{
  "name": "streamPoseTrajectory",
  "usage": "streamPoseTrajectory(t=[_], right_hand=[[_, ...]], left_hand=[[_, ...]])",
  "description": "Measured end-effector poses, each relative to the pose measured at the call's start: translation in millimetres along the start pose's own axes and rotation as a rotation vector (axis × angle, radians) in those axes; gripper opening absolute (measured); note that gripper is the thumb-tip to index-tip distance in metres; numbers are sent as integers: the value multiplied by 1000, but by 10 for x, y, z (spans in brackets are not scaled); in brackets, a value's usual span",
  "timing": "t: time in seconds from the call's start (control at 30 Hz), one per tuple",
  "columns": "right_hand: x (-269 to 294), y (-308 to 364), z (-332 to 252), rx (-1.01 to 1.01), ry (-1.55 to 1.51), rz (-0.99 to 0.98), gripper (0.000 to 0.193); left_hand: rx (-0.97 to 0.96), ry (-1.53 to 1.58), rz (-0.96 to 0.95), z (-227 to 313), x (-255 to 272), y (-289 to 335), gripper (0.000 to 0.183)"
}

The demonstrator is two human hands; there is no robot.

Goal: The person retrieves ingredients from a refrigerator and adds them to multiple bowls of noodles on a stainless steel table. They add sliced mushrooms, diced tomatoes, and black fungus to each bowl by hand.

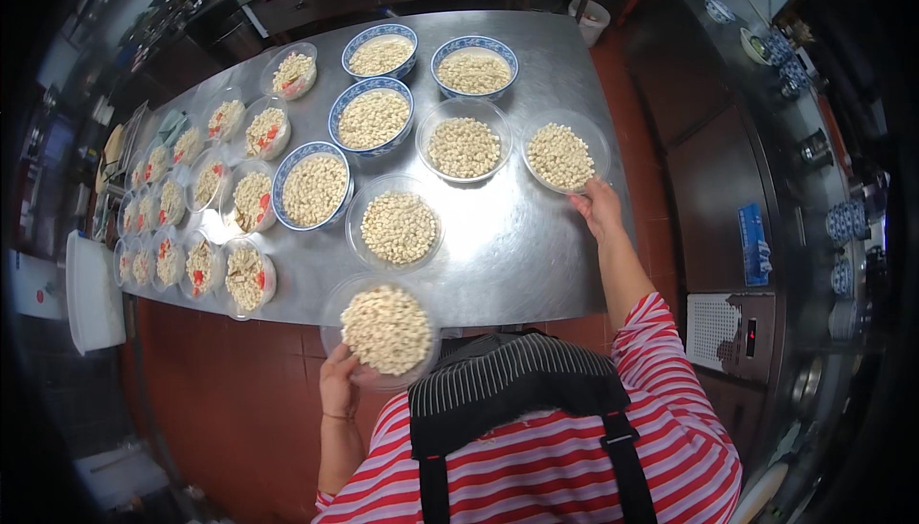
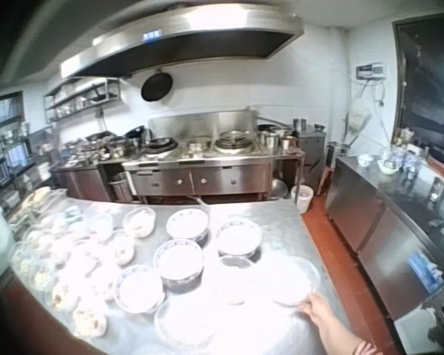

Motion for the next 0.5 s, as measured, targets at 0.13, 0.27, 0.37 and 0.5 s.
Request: streamPoseTrajectory(t=[0.13, 0.27, 0.37, 0.5], right_hand=[[-55, -180, -192, -19, -19, -36, 34], [63, -165, -326, -59, 123, 50, 42], [218, -25, -269, -339, 203, -5, 48], [353, 163, -199, -403, 268, -191, 53]], left_hand=[[8, -56, -152, -45, -855, -87, 38], [106, -15, -245, -316, -1678, -378, 37], [116, -56, -301, -546, -2068, -639, 40], [53, -78, -293, -736, -2339, -930, 40]])
Point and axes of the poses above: each hand's wrist, its own y-axis away from the middle knuckle, its own x-axis out of the back of the hand, z = x × y, the point moved 3 cm from there along -y, towards the middle knuckle, and after that the axes turned 14 degrees about -y, right-handed, at the moved point
